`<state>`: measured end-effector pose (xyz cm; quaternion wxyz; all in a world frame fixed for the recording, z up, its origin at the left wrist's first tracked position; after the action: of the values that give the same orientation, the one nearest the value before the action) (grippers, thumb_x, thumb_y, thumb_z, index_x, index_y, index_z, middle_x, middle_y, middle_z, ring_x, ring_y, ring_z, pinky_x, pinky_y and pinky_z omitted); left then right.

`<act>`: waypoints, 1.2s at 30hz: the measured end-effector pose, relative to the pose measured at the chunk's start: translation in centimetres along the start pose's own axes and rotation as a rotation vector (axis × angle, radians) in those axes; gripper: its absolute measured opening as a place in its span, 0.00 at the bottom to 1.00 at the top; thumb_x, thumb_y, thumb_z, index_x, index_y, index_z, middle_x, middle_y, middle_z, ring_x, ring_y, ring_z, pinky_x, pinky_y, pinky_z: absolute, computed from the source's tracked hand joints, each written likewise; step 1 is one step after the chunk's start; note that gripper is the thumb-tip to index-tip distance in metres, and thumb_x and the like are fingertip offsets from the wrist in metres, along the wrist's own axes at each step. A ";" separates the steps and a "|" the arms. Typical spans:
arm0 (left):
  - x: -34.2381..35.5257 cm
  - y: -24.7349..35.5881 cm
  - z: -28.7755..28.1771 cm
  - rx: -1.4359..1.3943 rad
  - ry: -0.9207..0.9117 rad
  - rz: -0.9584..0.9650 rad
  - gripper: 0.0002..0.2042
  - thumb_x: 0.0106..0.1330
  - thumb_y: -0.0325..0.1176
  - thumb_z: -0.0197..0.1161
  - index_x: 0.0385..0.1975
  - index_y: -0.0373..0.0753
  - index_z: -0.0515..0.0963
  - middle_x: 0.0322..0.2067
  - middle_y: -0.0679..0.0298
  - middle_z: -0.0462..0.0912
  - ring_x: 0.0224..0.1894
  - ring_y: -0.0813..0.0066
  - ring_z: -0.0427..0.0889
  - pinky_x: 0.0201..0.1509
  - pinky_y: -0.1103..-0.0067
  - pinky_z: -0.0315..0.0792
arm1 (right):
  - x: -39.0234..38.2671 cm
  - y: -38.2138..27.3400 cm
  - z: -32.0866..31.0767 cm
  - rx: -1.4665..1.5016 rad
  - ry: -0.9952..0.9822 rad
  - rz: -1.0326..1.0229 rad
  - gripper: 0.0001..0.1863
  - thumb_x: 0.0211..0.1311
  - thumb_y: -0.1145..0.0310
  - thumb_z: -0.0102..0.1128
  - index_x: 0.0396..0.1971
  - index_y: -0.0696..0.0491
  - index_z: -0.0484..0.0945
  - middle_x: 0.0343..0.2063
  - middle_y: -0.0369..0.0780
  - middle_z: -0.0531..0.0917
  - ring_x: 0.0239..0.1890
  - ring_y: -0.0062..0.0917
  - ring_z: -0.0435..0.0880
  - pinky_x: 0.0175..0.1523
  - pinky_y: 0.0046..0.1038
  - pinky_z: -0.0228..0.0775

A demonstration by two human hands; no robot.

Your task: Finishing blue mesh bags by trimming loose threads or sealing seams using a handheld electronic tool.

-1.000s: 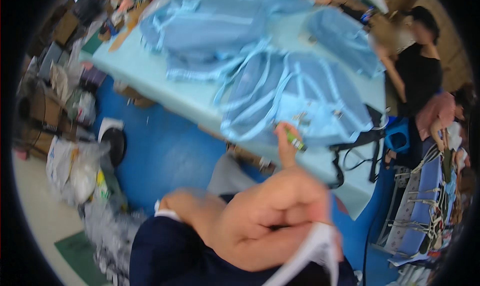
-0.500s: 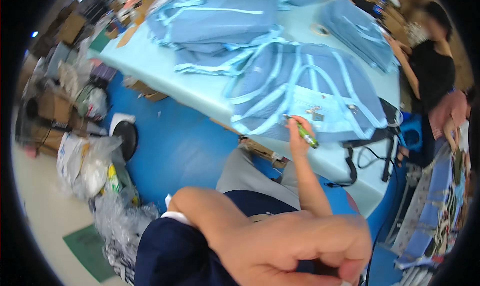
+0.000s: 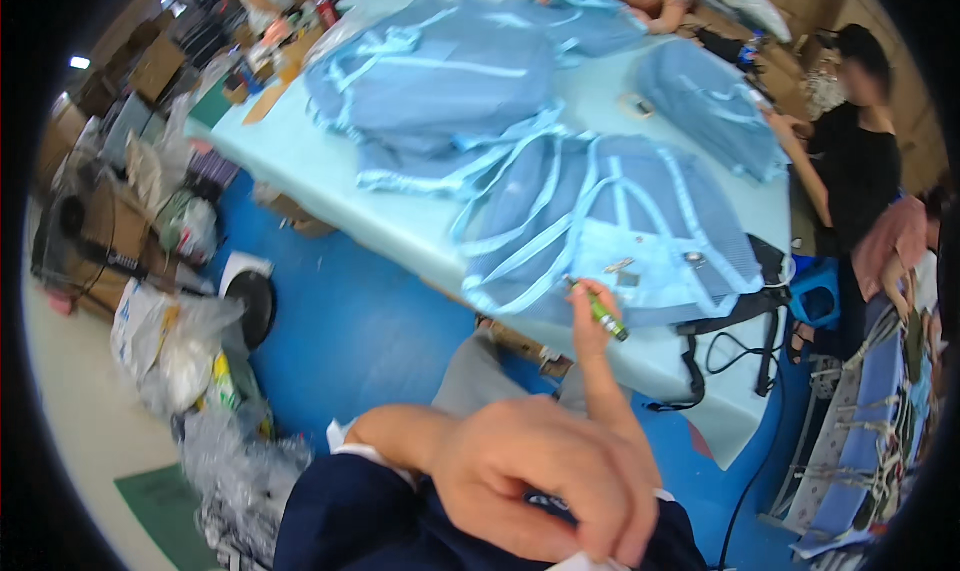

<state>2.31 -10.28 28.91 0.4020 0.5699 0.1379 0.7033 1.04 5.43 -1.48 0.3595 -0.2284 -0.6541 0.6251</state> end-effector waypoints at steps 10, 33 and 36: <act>-1.3 -3.3 1.4 -0.054 0.027 -0.184 0.06 0.59 0.26 0.56 0.28 0.29 0.73 0.28 0.54 0.78 0.28 0.67 0.78 0.29 0.79 0.70 | -0.2 -0.9 -0.2 0.052 0.028 -0.037 0.10 0.50 0.69 0.59 0.31 0.58 0.76 0.22 0.35 0.77 0.24 0.15 0.73 0.31 0.18 0.66; -16.4 -13.7 -17.8 1.189 0.988 -0.571 0.17 0.49 0.31 0.64 0.39 0.32 0.74 0.37 0.57 0.78 0.38 0.69 0.76 0.40 0.78 0.69 | 0.5 0.2 -0.3 0.240 -0.019 0.070 0.09 0.56 0.72 0.51 0.32 0.63 0.72 0.23 0.40 0.75 0.26 0.21 0.74 0.37 0.23 0.69; -15.9 -15.5 -18.4 1.183 0.947 -0.678 0.19 0.47 0.31 0.64 0.40 0.31 0.73 0.38 0.53 0.77 0.39 0.66 0.76 0.40 0.76 0.70 | 0.0 0.1 -0.1 0.220 -0.021 0.080 0.09 0.56 0.72 0.51 0.32 0.63 0.72 0.24 0.40 0.76 0.26 0.21 0.74 0.37 0.23 0.69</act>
<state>-7.70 -7.05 2.10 0.1253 0.2584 0.8039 0.5208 1.09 5.46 -1.63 0.3503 -0.2068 -0.5758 0.7093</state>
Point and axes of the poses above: each hand's wrist, its own x-axis towards the middle knuckle, its own z-axis out of the palm, y = z × x, the point moved 3 cm from there along x, towards the middle knuckle
